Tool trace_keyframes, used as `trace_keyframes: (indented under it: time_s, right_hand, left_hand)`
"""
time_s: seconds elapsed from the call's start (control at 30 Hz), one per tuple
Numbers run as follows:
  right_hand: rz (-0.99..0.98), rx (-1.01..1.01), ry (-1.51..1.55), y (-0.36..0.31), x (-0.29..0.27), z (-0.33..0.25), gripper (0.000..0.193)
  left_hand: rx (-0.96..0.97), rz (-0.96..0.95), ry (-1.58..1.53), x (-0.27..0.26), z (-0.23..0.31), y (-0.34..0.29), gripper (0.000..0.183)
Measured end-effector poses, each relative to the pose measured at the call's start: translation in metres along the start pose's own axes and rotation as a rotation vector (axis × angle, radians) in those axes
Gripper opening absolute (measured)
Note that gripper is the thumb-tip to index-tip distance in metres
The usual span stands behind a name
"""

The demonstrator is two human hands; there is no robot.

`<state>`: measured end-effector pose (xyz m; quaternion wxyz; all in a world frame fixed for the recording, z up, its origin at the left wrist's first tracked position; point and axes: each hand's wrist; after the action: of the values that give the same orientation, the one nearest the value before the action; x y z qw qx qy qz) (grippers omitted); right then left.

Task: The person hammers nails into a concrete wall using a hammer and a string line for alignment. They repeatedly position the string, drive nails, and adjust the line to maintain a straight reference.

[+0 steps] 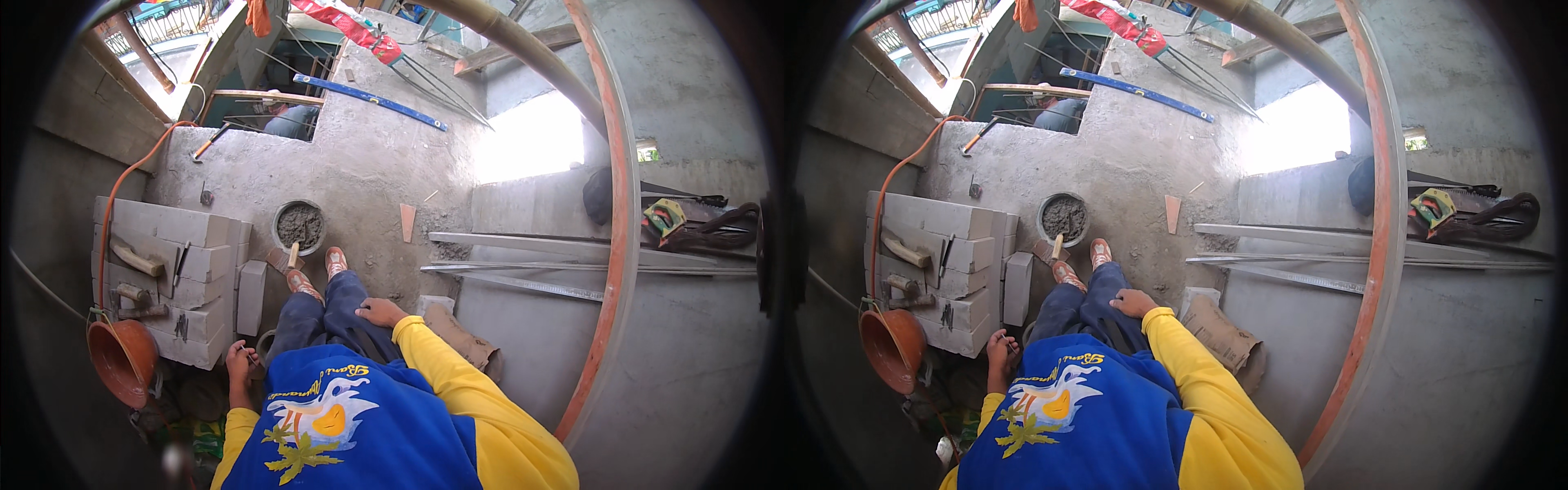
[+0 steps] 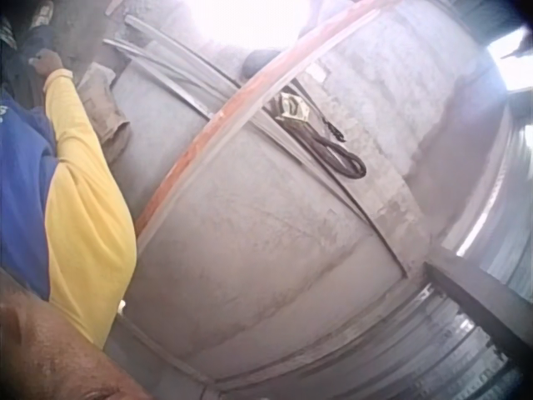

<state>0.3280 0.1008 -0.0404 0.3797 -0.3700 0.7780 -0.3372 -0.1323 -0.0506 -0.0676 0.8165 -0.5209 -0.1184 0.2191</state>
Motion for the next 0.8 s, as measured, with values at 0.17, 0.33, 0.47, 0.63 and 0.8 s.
trace_keyframes:
  time_s: [0.17, 0.33, 0.47, 0.63, 0.8]
  right_hand:
    - [-0.008, 0.008, -0.011, 0.001, -0.001, 0.000, 0.056]
    - [-0.028, 0.015, -0.020, 0.001, -0.004, -0.003, 0.057]
    - [-0.028, 0.013, -0.026, 0.001, -0.004, -0.003, 0.057]
    - [-0.028, 0.017, -0.026, 0.001, -0.003, -0.004, 0.057]
    - [-0.027, 0.002, -0.014, 0.001, -0.002, -0.004, 0.055]
  left_hand:
    - [0.003, 0.016, 0.031, 0.004, 0.003, -0.005, 0.043]
    - [-0.013, 0.009, 0.017, 0.000, -0.003, -0.005, 0.043]
    - [-0.020, -0.001, -0.011, -0.001, -0.009, -0.002, 0.040]
    - [-0.024, -0.012, -0.042, -0.002, -0.012, -0.001, 0.038]
    - [-0.014, -0.006, -0.006, -0.006, -0.016, 0.004, 0.038]
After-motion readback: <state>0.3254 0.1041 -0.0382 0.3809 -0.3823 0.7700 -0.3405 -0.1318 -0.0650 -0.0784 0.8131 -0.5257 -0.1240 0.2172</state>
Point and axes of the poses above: each hand's wrist, its own y-axis towards the middle knuckle, its own x-axis out of the palm, z = x × y, and after that the axes turned 4 degrees about -z, right-handed
